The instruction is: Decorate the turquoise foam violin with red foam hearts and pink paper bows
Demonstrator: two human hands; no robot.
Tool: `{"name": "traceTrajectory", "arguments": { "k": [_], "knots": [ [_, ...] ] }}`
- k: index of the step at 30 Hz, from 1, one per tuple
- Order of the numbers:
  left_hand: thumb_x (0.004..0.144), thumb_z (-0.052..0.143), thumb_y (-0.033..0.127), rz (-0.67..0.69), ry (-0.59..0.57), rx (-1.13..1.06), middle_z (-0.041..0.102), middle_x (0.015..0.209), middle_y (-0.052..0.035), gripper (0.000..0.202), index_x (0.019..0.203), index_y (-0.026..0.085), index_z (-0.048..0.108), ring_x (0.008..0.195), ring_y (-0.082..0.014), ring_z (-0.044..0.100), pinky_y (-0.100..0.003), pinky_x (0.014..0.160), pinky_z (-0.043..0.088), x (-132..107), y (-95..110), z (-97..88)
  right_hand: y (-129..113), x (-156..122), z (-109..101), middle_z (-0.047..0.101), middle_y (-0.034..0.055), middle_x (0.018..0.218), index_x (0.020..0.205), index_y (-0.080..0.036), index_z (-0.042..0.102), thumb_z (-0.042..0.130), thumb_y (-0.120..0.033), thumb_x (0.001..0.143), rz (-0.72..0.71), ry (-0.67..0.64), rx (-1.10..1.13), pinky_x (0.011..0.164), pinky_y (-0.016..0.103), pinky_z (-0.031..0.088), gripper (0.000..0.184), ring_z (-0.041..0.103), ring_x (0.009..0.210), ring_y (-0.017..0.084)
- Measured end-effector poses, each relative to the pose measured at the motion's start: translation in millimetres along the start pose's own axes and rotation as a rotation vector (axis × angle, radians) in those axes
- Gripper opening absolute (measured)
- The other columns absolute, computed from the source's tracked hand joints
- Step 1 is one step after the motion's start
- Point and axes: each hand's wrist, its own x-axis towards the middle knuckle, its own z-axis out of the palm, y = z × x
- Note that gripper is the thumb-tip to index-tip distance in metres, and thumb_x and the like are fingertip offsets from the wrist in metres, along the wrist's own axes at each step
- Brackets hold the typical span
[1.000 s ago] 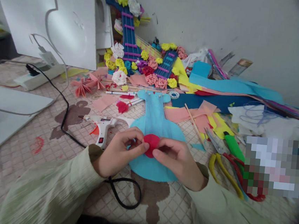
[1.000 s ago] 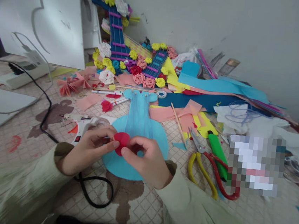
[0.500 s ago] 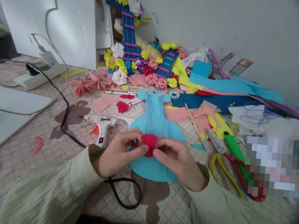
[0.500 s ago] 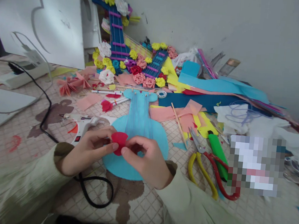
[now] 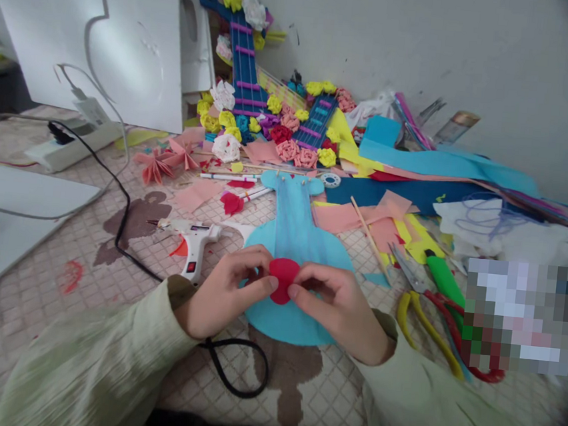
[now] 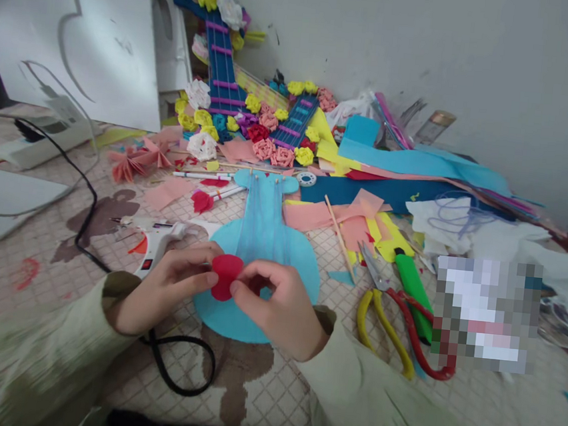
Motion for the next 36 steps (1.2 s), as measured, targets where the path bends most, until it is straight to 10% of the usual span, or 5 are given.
{"name": "traceTrajectory", "arguments": {
  "k": [36],
  "knots": [
    [0.075, 0.054, 0.025, 0.008, 0.119, -0.045, 0.052, 0.063, -0.002, 0.02, 0.058, 0.015, 0.053, 0.064, -0.0132, 0.047, -0.027, 0.059, 0.038, 0.3, -3.6, 1.3, 1.5, 1.2, -5.4, 0.05, -0.0016, 0.057, 0.066, -0.017, 0.055, 0.051, -0.028, 0.075, 0.022, 0.124, 0.072, 0.053, 0.024, 0.038, 0.015, 0.047, 0.056, 0.011]
  ]
}}
